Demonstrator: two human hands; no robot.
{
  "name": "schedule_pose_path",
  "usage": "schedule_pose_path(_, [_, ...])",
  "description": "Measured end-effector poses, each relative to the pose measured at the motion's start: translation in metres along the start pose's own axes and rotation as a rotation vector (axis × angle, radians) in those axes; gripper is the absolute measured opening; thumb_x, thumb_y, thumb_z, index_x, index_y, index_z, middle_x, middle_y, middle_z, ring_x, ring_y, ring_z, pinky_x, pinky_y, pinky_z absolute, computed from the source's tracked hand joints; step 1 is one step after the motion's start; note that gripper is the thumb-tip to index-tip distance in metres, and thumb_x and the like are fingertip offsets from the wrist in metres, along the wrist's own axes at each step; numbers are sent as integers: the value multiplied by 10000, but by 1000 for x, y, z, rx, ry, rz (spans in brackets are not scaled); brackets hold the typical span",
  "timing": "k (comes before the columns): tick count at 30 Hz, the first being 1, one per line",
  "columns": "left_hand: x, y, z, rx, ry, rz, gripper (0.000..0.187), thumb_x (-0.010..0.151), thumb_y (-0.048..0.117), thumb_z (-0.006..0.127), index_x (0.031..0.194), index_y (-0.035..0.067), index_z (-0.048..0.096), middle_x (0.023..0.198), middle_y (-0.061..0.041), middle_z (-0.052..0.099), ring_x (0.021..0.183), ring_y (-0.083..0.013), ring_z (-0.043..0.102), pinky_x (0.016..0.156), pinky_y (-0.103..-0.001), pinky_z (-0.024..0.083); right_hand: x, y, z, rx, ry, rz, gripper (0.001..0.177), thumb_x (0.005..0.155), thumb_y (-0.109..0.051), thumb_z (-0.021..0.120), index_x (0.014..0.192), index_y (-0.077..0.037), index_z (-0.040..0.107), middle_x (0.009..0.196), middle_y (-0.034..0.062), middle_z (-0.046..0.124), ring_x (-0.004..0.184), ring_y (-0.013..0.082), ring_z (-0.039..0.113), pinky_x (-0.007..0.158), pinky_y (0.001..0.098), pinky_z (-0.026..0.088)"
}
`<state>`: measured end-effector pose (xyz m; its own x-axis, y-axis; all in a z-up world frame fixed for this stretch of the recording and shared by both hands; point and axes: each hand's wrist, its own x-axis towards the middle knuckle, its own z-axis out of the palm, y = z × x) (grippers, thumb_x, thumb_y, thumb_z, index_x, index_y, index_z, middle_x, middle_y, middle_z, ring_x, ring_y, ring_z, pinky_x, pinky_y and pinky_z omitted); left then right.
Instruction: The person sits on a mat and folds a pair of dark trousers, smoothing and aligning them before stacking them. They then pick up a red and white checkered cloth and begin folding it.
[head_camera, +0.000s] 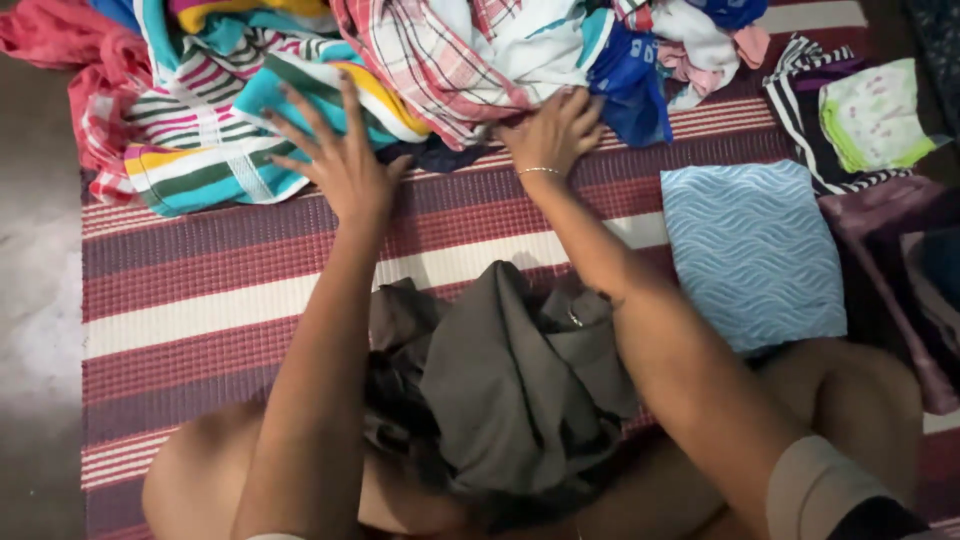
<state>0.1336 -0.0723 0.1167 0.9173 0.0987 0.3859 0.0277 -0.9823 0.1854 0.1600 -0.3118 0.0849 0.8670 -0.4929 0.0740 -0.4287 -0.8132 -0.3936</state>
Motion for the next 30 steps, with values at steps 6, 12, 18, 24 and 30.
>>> schedule_pose_path(6, [26,-5,22,-174,-372,-361,1437,603,682,949,1665,362,35,1639,-306,-165,1478,-652,-63,954,-909,263,38,32,55,110,1,-52,1208,660,-483,933,1572,-55,267,1640,243,175,1462,604,138,1106,800,112])
schedule_pose_path(12, [59,-23,48,-150,-441,-287,1401,583,701,931,1650,397,76,1656,-288,-140,1487,-634,-72,983,-895,255,63,16,33,45,-116,-79,1099,710,-485,901,1559,-131,299,1610,236,217,1474,546,162,1081,790,174])
schedule_pose_path(18, [83,-32,56,-149,-461,-208,1366,584,697,922,1655,414,123,1682,-293,-58,1501,-630,-47,983,-902,255,108,13,60,90,-170,-119,806,693,-374,881,1386,-160,529,1525,215,376,1399,499,316,1067,686,316])
schedule_pose_path(24, [107,-36,65,-130,-461,-186,1379,556,684,928,1642,426,119,1676,-283,-31,1496,-615,-28,993,-890,260,170,19,115,90,-10,-406,677,720,-310,839,1331,-160,589,1376,249,546,1342,469,425,1144,616,300])
schedule_pose_path(30, [131,-45,87,-177,-398,-130,1342,589,681,930,1646,404,150,1666,-317,21,1489,-633,-22,1004,-858,303,213,12,136,160,4,-430,806,670,-331,849,1378,-107,535,1356,298,514,1271,506,424,1076,646,295])
